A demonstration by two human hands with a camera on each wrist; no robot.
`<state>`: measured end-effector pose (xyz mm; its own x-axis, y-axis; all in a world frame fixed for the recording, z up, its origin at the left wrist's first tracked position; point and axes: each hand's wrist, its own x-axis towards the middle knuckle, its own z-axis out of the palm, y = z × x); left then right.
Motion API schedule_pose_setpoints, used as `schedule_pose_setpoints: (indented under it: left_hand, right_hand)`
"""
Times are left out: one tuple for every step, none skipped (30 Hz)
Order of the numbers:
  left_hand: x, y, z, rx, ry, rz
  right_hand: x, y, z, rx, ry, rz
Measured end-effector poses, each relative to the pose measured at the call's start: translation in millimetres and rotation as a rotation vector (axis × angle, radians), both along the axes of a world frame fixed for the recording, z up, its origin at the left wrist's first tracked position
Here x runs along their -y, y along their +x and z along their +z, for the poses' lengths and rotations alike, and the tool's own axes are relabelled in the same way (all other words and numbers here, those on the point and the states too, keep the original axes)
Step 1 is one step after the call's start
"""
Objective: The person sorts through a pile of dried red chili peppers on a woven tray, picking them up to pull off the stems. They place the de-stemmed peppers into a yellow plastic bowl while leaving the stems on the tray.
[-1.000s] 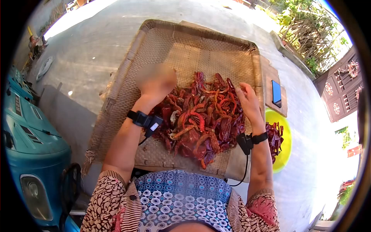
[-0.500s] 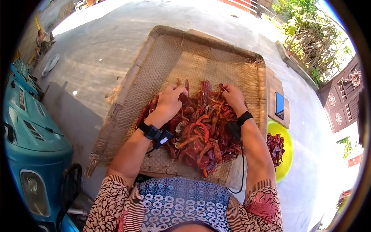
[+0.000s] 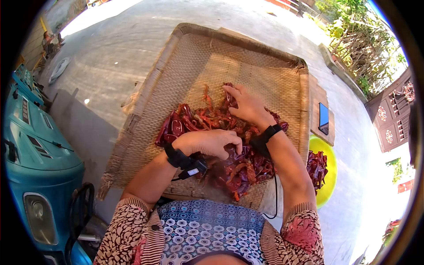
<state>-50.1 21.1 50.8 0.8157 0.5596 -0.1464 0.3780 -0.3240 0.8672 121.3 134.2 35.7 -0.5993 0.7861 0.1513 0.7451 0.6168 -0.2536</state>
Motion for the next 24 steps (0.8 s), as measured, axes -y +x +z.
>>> schedule_pose_setpoints:
  left_hand:
    - [0, 0, -1, -0.019, -0.01, -0.005]
    - [-1, 1, -2, -0.017, -0.004, -0.008]
    - [-2, 1, -4, -0.014, 0.002, -0.01]
    - [-2, 1, -5, -0.012, 0.008, -0.011]
    - [-3, 0, -7, 0.0, -0.008, -0.01]
    - [-4, -1, -8, 0.012, -0.025, -0.009]
    - [-4, -2, -8, 0.026, -0.042, -0.008]
    - [-4, -2, -7, 0.008, -0.073, 0.006]
    - [-3, -2, -3, -0.011, -0.104, 0.018]
    - [-2, -2, -1, -0.029, -0.136, 0.031]
    - [-3, -3, -3, 0.003, -0.116, 0.014]
    - [-5, -3, -6, 0.037, -0.097, -0.001]
    - [-7, -4, -8, 0.07, -0.077, -0.015]
    - [-6, -5, 1, 0.047, -0.122, 0.005]
    - [-7, -6, 0, 0.039, -0.088, 0.002]
    - [-9, -8, 0, 0.029, -0.049, -0.001]
    - [-10, -9, 1, 0.02, -0.011, -0.003]
    - [-11, -11, 2, 0.009, 0.045, -0.012]
    - [-11, -12, 3, -0.011, 0.072, -0.007]
    - [-11, -13, 4, -0.032, 0.1, -0.002]
    - [-10, -14, 5, -0.053, 0.126, 0.003]
    - [-7, -15, 11, -0.061, 0.131, 0.041]
    - [-1, -17, 18, -0.069, 0.137, 0.08]
    - [4, -18, 24, -0.08, 0.143, 0.118]
  right_hand:
    - [3, -4, 3, 0.103, -0.044, -0.018]
    - [2, -7, 2, 0.11, -0.098, -0.053]
    - [-1, -10, 1, 0.118, -0.151, -0.088]
    - [-4, -12, -1, 0.125, -0.205, -0.122]
    - [-8, -11, -6, 0.055, -0.232, -0.097]
    - [-11, -9, -10, -0.014, -0.259, -0.071]
    - [-14, -5, -13, -0.082, -0.287, -0.047]
    - [-17, 1, -16, -0.153, -0.286, 0.015]
    - [-16, 4, -12, -0.224, -0.286, 0.077]
    - [-14, 6, -10, -0.295, -0.286, 0.137]
    - [-8, 10, -9, -0.331, -0.26, 0.134]
    - [8, 13, 7, -0.367, -0.235, 0.131]
    - [25, 15, 25, -0.402, -0.21, 0.13]
    - [45, 15, 46, -0.442, -0.3, 0.057]
    - [59, 20, 54, -0.451, -0.262, 0.071]
    - [71, 26, 60, -0.461, -0.221, 0.087]
    - [83, 33, 65, -0.47, -0.179, 0.103]
    - [98, 38, 68, -0.51, -0.158, 0.08]
    - [107, 44, 65, -0.489, -0.15, 0.074]
    - [115, 50, 62, -0.468, -0.142, 0.069]
    - [123, 57, 58, -0.448, -0.134, 0.063]
    - [132, 63, 55, -0.351, -0.194, 0.031]
    - [143, 68, 53, -0.321, -0.247, 0.03]
    - [149, 75, 50, -0.3, -0.282, 0.098]
